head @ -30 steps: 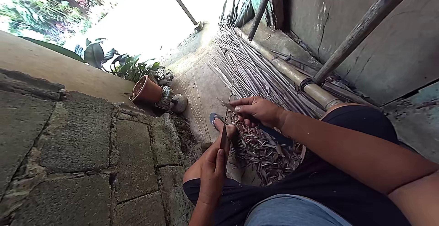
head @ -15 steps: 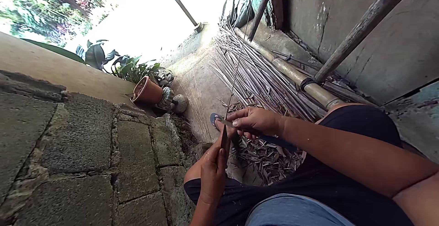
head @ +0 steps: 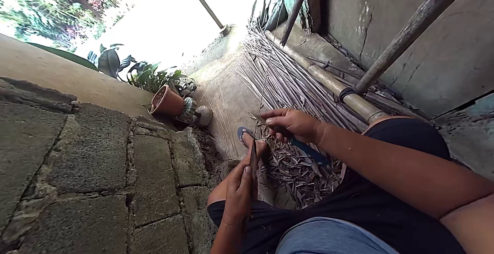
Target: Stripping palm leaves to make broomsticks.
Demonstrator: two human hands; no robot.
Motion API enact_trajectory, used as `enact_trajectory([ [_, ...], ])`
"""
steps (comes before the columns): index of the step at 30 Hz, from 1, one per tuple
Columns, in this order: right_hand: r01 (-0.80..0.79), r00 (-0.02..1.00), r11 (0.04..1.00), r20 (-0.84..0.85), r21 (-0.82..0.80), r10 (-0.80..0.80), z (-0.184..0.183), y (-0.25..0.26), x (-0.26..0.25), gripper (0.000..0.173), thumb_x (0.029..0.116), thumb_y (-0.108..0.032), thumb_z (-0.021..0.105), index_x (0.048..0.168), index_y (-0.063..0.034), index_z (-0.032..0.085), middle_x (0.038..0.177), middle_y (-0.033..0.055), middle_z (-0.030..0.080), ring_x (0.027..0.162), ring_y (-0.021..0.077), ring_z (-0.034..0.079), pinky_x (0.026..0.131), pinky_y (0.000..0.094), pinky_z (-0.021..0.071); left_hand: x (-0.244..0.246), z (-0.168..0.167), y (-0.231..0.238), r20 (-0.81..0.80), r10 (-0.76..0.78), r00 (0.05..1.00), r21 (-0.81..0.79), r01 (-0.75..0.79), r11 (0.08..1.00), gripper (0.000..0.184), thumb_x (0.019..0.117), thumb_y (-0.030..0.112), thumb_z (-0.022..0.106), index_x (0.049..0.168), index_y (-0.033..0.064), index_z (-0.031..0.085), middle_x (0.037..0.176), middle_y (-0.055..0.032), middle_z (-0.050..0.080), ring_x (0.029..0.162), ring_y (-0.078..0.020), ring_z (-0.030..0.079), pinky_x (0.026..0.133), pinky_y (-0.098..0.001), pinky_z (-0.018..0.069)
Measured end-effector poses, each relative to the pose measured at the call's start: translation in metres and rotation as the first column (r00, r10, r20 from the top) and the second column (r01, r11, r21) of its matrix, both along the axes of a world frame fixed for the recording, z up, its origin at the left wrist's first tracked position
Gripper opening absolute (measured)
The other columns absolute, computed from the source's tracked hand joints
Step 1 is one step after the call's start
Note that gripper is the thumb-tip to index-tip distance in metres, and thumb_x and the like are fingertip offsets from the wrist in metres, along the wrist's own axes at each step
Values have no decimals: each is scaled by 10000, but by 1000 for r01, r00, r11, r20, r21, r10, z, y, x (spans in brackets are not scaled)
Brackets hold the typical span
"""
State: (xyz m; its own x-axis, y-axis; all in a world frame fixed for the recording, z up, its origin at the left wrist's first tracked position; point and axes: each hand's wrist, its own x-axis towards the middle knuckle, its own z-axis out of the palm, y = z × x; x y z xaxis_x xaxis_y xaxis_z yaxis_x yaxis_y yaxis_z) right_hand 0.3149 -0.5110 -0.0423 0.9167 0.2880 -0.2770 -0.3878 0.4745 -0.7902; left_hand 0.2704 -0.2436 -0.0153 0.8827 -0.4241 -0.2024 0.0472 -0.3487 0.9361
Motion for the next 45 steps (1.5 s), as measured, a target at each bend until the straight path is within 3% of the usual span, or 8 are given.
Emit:
enact_trajectory([
  [5, -159, 981, 987, 107, -10, 159, 3, 9, -12, 337, 1071, -175, 527, 1389, -81, 586, 786, 45, 651, 541, 93, 585, 488, 217, 504, 7, 4, 4, -95, -155, 983, -165, 138, 977, 577, 1085, 488, 417, 1330, 2, 606, 652, 13, 523, 477, -55, 450, 444, -202, 412],
  [12, -80, 994, 994, 79, 69, 74, 2, 3, -6, 324, 1074, -158, 519, 1377, -70, 591, 767, 51, 646, 535, 86, 578, 479, 200, 492, 10, 9, 6, -289, -258, 922, -311, 165, 936, 570, 1095, 432, 409, 1412, -21, 551, 682, -60, 604, 464, -80, 498, 428, -218, 440],
  [15, -254, 955, 967, 166, 38, 244, 0, 4, -13, 330, 1060, -182, 527, 1367, -74, 586, 761, 34, 637, 531, 81, 581, 483, 212, 510, 11, 8, 8, -410, -302, 861, -471, 85, 878, 534, 1082, 448, 445, 1339, 8, 603, 668, -71, 632, 452, -73, 538, 426, -199, 456],
  [21, -196, 970, 976, 167, 100, 178, 1, -1, -8, 319, 1070, -173, 511, 1365, -79, 588, 752, 36, 631, 533, 70, 576, 477, 190, 491, 13, 5, 15, -578, -500, 645, -700, -77, 710, 419, 1068, 395, 512, 1191, 19, 650, 644, -66, 637, 462, -113, 604, 439, -222, 503],
  [25, -284, 941, 959, 187, -20, 283, 2, -1, -11, 309, 1058, -180, 521, 1329, -63, 609, 741, 29, 628, 527, 77, 576, 482, 210, 505, 12, 6, 13, -548, -423, 721, -615, -5, 788, 446, 1064, 423, 513, 1215, 22, 637, 666, -91, 647, 466, -108, 595, 440, -217, 491],
  [32, 14, 1000, 995, 16, 102, -16, 3, -20, 4, 311, 1091, -169, 476, 1378, -90, 568, 751, 49, 618, 519, 72, 557, 469, 188, 485, 5, 4, 11, -430, -341, 836, -452, 128, 883, 498, 1071, 427, 502, 1356, 26, 578, 934, -136, 678, 507, -91, 564, 441, -216, 490],
  [38, -325, 934, 945, 166, 27, 316, -6, 7, -13, 357, 1059, -193, 536, 1398, -90, 580, 756, 35, 632, 533, 85, 582, 485, 216, 511, 11, 0, 13, -518, -278, 809, -522, -41, 852, 311, 1076, 316, 522, 1199, 46, 618, 749, -36, 596, 555, -106, 604, 511, -239, 542],
  [45, -126, 988, 987, 97, 104, 116, -5, -3, -2, 316, 1072, -152, 514, 1372, -75, 578, 752, 41, 627, 534, 71, 577, 477, 187, 494, 15, -2, 18, -574, -383, 724, -601, -55, 797, 377, 1055, 319, 572, 1294, 30, 611, 689, 0, 583, 486, -60, 550, 438, -187, 474],
])
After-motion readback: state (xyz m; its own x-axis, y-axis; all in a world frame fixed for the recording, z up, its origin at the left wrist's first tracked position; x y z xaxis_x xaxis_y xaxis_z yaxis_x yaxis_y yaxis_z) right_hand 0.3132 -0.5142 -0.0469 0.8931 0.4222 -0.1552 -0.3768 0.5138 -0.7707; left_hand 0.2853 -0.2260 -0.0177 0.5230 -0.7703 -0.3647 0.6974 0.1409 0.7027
